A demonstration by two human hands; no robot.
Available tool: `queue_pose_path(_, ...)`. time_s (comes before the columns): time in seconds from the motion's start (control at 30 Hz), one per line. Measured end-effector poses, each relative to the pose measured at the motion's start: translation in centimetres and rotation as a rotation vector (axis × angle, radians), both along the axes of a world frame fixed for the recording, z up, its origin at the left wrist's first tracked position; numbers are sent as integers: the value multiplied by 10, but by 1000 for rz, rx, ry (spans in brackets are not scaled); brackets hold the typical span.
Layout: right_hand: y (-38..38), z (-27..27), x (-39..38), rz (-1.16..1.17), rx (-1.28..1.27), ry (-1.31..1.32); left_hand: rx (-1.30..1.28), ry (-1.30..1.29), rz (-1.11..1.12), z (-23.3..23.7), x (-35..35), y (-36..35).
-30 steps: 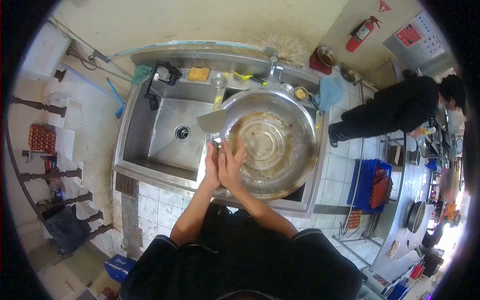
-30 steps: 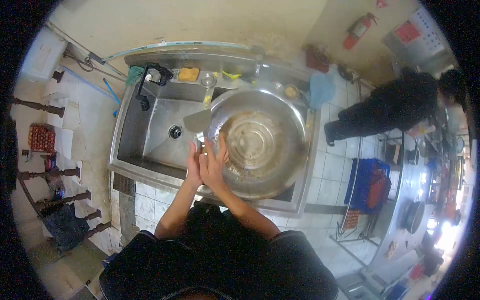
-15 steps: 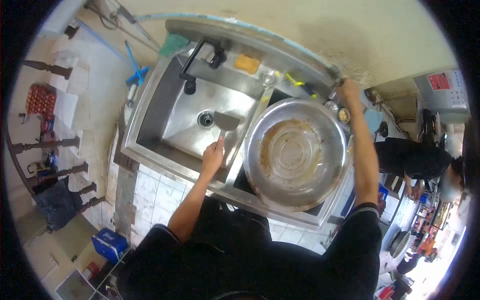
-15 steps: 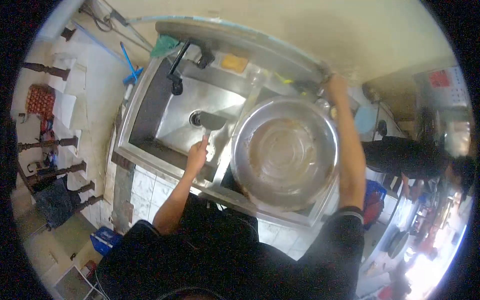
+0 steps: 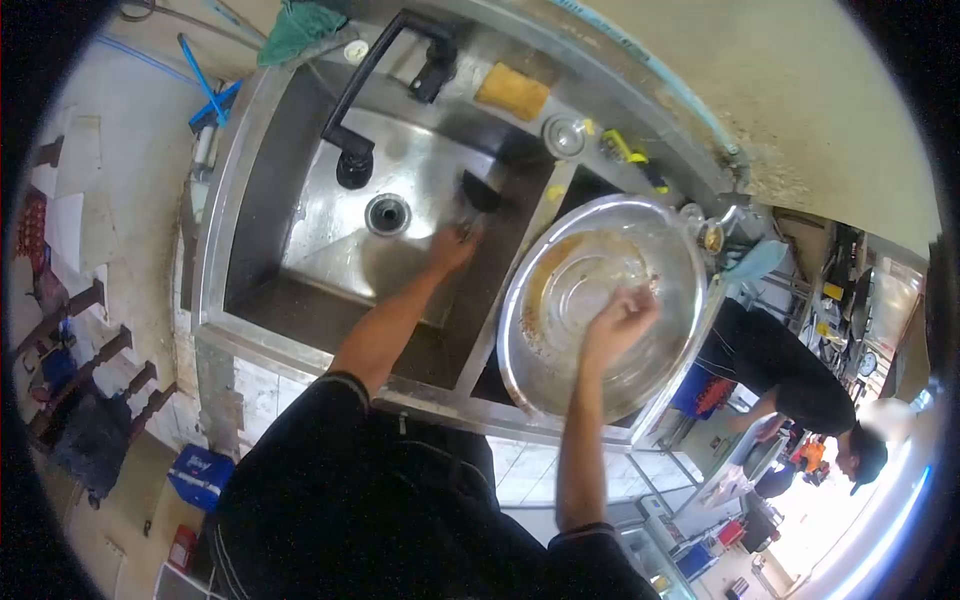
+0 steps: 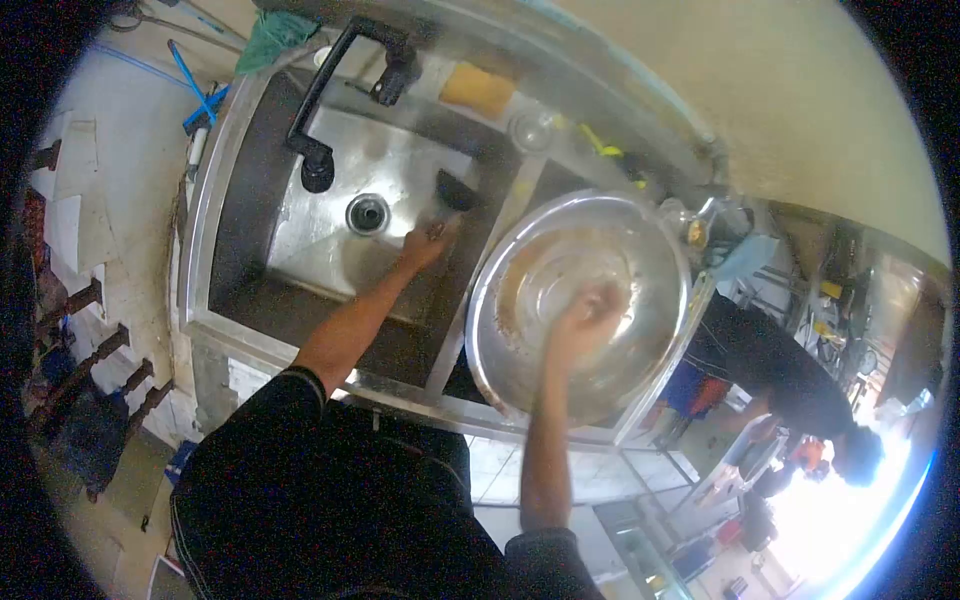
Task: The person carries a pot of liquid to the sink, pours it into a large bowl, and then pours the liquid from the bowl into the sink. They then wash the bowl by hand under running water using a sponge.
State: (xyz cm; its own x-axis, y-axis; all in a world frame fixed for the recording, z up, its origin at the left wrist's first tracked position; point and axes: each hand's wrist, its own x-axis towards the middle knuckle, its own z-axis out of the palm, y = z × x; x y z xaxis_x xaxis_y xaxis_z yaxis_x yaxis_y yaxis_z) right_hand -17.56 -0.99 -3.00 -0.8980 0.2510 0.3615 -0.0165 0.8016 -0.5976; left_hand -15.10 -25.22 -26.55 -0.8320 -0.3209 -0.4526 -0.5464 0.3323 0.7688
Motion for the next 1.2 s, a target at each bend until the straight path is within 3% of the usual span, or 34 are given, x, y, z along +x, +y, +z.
queue_pose_path(0.07,-33,-22,41,59,-324,-65,49,-37,-18,2,-5,0)
queue_pose_path(0.17,-68,-28,45,79,-624,-95,224,-39,-148,-52,-5,1)
queue_pose_path(0.27,-108,-33,28,218,-681,-286,369,-123,-202,-61,0,-1)
queue_pose_path(0.37,-142,-29,4,317,-708,-310,465,-256,-86,-31,23,-17)
queue_pose_path(0.47,-191,-11,-33,482,-736,-381,803,-187,239,-60,53,-72)
queue_pose_path(0.5,-205,-3,-38,540,-742,-440,855,-224,367,-43,63,-85)
queue_pose_path(0.57,-255,6,-50,734,-587,-406,963,-255,616,3,55,-111)
queue_pose_path(0.63,-303,-3,-85,805,-442,10,1047,-180,645,-1,54,-136)
queue_pose_path(0.7,-340,-27,-119,767,-349,193,1079,-120,721,22,53,-153)
queue_pose_path(0.8,-343,-24,-133,849,-201,-183,1131,-54,842,48,44,-175)
queue_pose_path(0.9,-326,-26,-117,909,-124,-210,1265,10,876,48,46,-189)
queue_pose_path(0.93,-322,-29,-107,851,-280,-106,1312,35,866,48,46,-192)
queue_pose_path(1.0,-326,-38,-61,334,-570,-37,1499,85,1016,52,45,-195)
queue_pose_path(1.07,-305,-126,-10,222,-1098,-531,1653,119,1088,55,47,-197)
queue_pose_path(1.17,-337,-169,53,144,-1102,-1002,1191,130,799,71,50,-175)
queue_pose_path(1.2,-341,-206,58,78,-1090,-1144,1077,-90,813,61,49,-163)
